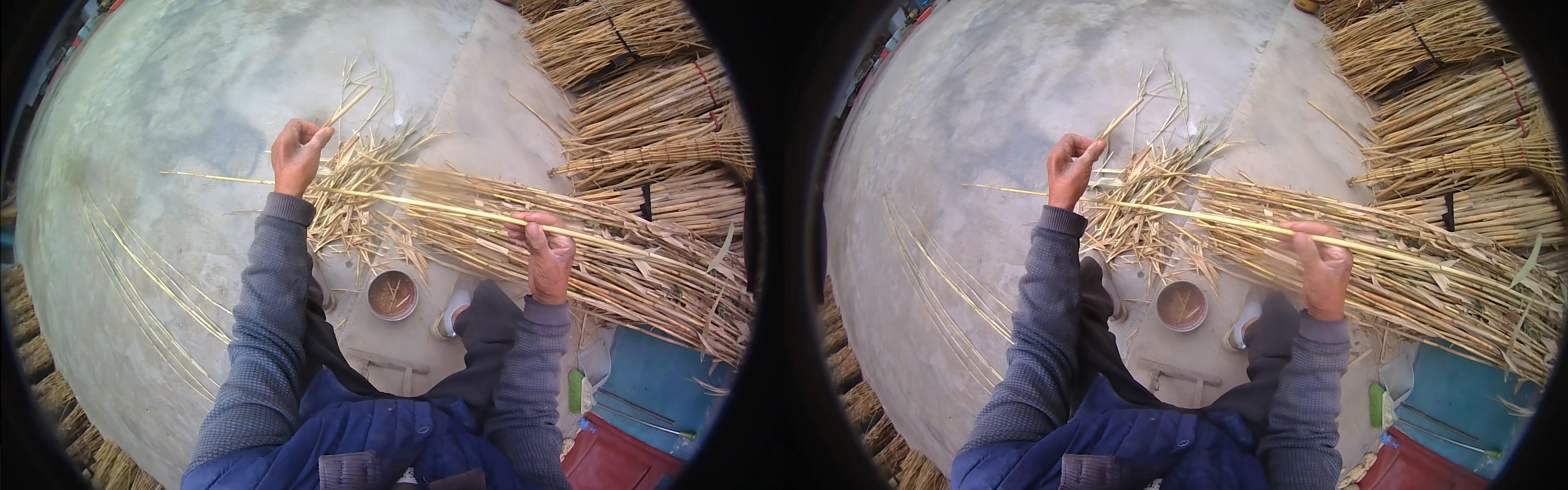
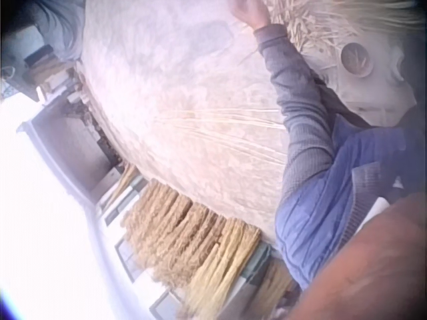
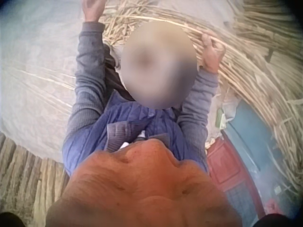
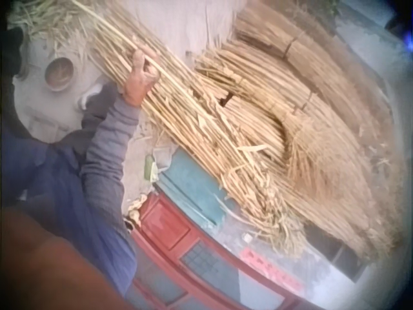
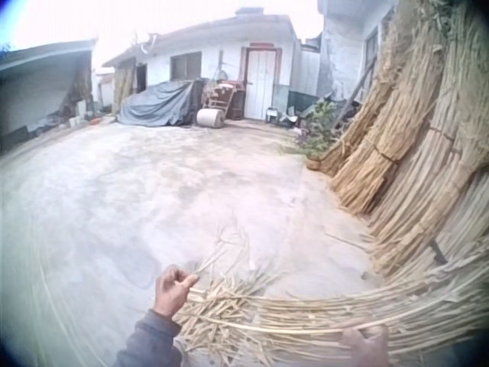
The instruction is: The person sits on a concrete floor and repeatedly strips leaves from dried plant stalks by hand. The person holds a bundle of stalks, pulls off leafy material, and drops the stripped pieces onto the floor. A small container with thin sticks is visible nearby.
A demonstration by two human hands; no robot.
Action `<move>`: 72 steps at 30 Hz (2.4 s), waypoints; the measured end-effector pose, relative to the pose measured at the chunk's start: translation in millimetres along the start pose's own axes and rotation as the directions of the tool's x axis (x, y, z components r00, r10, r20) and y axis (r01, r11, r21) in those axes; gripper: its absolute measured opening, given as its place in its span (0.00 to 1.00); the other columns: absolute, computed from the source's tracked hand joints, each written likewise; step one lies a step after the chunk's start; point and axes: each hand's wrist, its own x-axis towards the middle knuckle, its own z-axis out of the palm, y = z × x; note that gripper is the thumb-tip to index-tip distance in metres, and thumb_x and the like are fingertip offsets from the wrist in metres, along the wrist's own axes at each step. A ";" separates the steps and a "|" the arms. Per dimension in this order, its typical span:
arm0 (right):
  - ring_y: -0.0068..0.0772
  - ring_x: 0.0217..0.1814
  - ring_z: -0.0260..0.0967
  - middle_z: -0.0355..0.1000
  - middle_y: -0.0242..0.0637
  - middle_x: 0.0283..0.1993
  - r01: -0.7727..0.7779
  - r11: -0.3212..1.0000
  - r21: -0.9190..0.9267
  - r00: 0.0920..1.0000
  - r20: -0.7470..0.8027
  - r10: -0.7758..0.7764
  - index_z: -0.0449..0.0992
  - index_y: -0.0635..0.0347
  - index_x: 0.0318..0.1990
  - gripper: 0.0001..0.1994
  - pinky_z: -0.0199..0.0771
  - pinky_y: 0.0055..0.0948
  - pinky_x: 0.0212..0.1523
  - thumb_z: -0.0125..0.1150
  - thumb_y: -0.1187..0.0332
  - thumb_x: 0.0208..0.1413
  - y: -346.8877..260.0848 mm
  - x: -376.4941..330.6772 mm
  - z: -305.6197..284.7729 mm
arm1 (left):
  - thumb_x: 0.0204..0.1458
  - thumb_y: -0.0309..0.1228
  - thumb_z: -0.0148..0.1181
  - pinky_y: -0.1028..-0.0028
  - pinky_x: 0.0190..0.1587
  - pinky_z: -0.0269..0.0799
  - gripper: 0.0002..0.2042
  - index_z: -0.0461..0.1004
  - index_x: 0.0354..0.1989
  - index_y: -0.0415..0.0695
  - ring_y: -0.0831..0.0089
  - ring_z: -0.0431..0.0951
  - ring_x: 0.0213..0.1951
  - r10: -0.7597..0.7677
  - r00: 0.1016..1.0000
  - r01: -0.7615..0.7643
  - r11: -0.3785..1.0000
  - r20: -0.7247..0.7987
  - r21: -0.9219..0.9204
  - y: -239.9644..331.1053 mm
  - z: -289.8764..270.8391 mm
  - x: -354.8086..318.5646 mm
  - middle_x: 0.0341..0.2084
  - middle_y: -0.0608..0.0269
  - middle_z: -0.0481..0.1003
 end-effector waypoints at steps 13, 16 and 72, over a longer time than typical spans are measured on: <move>0.32 0.39 0.81 0.79 0.43 0.40 -0.071 0.996 -0.049 0.954 -0.294 0.054 0.74 0.66 0.49 0.15 0.81 0.26 0.40 0.61 0.62 0.66 8.1 16.1 20.1 | 0.46 0.38 0.73 0.60 0.53 0.73 0.19 0.82 0.45 0.40 0.54 0.79 0.48 0.233 0.661 -0.158 0.973 0.713 -0.171 26.1 14.7 -29.5 0.42 0.50 0.82; 0.29 0.36 0.80 0.79 0.41 0.37 -0.085 0.996 -0.034 0.945 -0.320 0.069 0.74 0.66 0.47 0.16 0.80 0.23 0.37 0.63 0.60 0.66 9.4 18.0 21.3 | 0.47 0.35 0.72 0.61 0.49 0.75 0.17 0.82 0.44 0.40 0.53 0.81 0.45 0.311 0.678 -0.294 0.945 0.666 -0.143 17.7 15.9 -29.6 0.41 0.51 0.82; 0.33 0.37 0.81 0.78 0.46 0.39 -0.211 0.968 0.137 0.945 -0.224 0.238 0.72 0.69 0.48 0.18 0.82 0.25 0.39 0.61 0.59 0.67 33.6 16.1 53.3 | 0.53 0.27 0.71 0.76 0.35 0.73 0.05 0.81 0.34 0.41 0.77 0.78 0.27 -0.072 0.936 0.281 0.743 0.344 -0.608 57.9 49.3 -54.3 0.28 0.63 0.83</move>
